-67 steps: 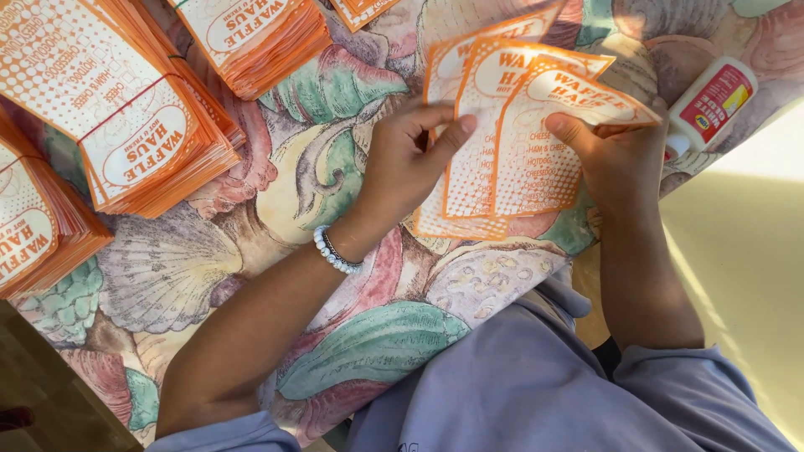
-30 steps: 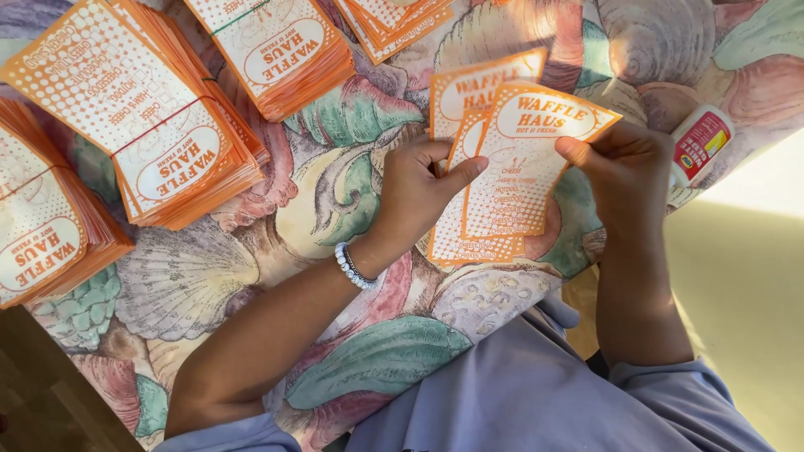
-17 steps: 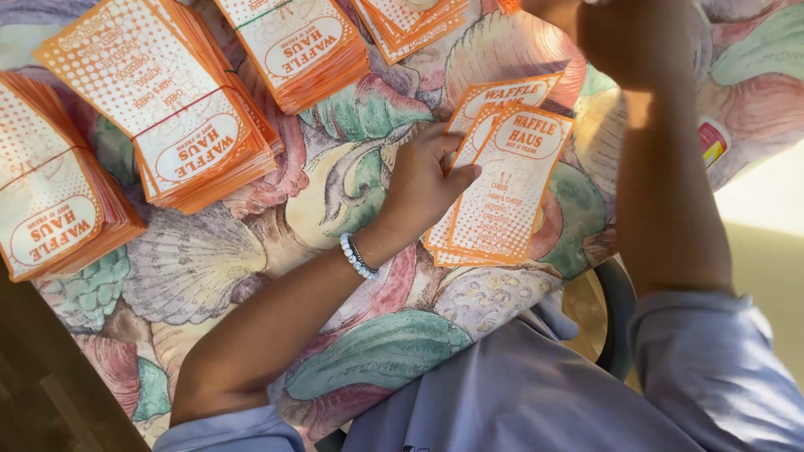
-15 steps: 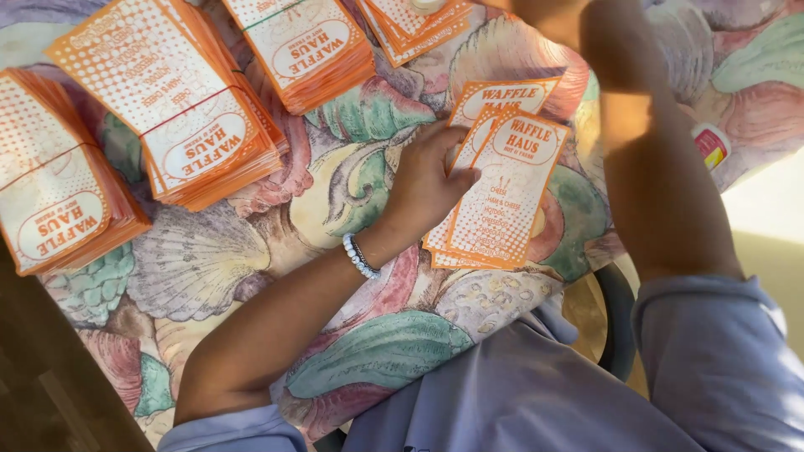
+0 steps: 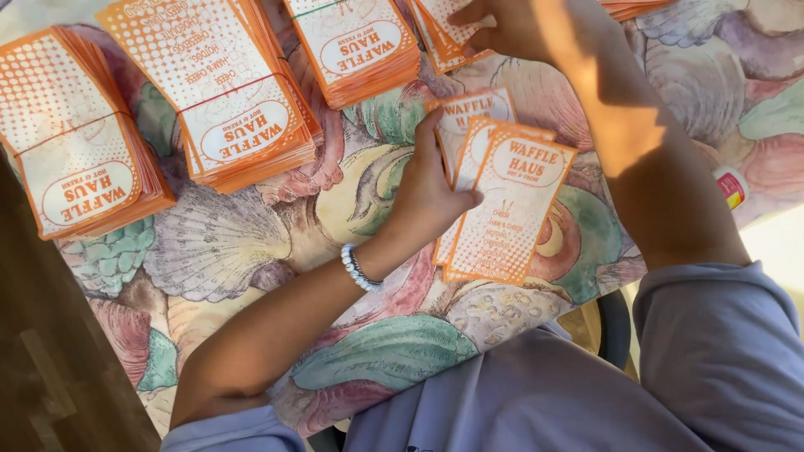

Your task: Applying glue to the edges of paper bags and folding them to seal the bottom or assemble the bag.

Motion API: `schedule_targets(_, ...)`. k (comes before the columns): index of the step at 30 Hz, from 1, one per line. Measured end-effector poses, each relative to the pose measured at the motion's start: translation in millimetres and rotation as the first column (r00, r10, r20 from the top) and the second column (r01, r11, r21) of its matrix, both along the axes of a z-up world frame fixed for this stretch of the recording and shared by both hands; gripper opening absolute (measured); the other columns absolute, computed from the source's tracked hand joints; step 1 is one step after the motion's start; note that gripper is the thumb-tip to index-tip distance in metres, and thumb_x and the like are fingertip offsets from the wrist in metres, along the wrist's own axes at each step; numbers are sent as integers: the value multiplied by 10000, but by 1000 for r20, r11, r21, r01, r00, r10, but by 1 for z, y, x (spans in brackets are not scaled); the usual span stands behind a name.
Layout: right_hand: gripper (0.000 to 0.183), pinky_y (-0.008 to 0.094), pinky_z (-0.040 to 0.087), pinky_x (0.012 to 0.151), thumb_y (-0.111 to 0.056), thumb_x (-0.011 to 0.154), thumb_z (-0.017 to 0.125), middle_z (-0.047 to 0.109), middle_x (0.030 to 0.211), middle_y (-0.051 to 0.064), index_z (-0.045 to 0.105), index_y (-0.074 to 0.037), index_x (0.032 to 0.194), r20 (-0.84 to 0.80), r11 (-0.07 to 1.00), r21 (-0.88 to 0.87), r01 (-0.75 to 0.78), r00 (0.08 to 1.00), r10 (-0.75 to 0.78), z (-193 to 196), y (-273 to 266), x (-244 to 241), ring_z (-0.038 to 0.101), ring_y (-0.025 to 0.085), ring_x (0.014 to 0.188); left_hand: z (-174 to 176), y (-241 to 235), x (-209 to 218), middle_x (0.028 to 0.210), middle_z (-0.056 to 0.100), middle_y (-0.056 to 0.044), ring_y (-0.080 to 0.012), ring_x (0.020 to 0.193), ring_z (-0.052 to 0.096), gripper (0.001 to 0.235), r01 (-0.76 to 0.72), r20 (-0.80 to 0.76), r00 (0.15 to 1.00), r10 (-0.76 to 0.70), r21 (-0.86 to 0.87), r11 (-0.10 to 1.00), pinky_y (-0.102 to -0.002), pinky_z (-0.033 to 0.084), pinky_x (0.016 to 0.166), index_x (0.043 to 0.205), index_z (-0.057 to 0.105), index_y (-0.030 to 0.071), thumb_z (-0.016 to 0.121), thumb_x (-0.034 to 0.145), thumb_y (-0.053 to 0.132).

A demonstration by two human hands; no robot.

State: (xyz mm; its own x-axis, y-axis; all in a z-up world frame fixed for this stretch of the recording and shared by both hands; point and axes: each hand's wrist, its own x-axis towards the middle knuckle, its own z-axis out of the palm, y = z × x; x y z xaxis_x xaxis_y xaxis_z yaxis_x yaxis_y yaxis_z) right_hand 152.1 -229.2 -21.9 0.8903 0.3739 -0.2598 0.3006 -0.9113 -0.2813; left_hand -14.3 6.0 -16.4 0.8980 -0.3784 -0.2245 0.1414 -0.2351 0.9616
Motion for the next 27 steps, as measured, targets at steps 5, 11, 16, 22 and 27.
schedule_targets(5, 267, 351, 483, 649, -290, 1073, 699, 790, 1106, 16, 801, -147, 1274, 234, 989, 34, -146, 963, 135, -29, -22, -10, 686, 214, 767, 0, 7, 4, 1074, 738, -81, -237, 844, 689, 1060, -21, -7, 1000, 21, 8, 1000, -336, 529, 783, 1556, 217, 176, 798, 679, 44)
schedule_targets(11, 153, 433, 453, 607, -218, 1174, 684, 742, 968, 73, 777, -96, 1169, 475, 987, 118, -112, 879, 43, 8, -4, -42, 626, 306, 720, 9, 6, 1, 755, 546, 8, -170, 615, 461, 665, -79, 30, 996, 80, -26, 997, -328, 392, 613, 1239, 379, 232, 730, 728, -8)
schedule_targets(16, 72, 424, 417, 736, 32, 1109, 686, 701, 943, 97, 649, 16, 1049, 535, 924, 349, -156, 843, -60, 26, 2, -73, 649, 285, 855, -5, 3, 7, 707, 408, 41, -98, 630, 386, 289, -124, 110, 984, 139, -128, 984, -269, 343, 632, 819, 447, 192, 646, 839, -17)
schedule_targets(22, 74, 500, 547, 962, 80, 1048, 749, 723, 1212, 250, 714, 28, 1087, 617, 890, 333, -312, 786, 45, 63, 24, -129, 708, 416, 1188, -11, -10, 8, 803, 653, 60, -55, 610, 412, 316, -281, -15, 959, 282, -155, 947, -228, 358, 582, 1100, 782, 130, 554, 932, -8)
schedule_targets(27, 144, 455, 518, 1115, -186, 972, 741, 748, 1127, 79, 787, -50, 965, 409, 824, 375, -425, 873, 265, 55, 35, -176, 673, 354, 1192, 22, -9, 11, 672, 411, 49, -74, 688, 359, 242, -385, -174, 922, 346, -304, 872, -304, 322, 642, 672, 394, 185, 457, 901, 138)
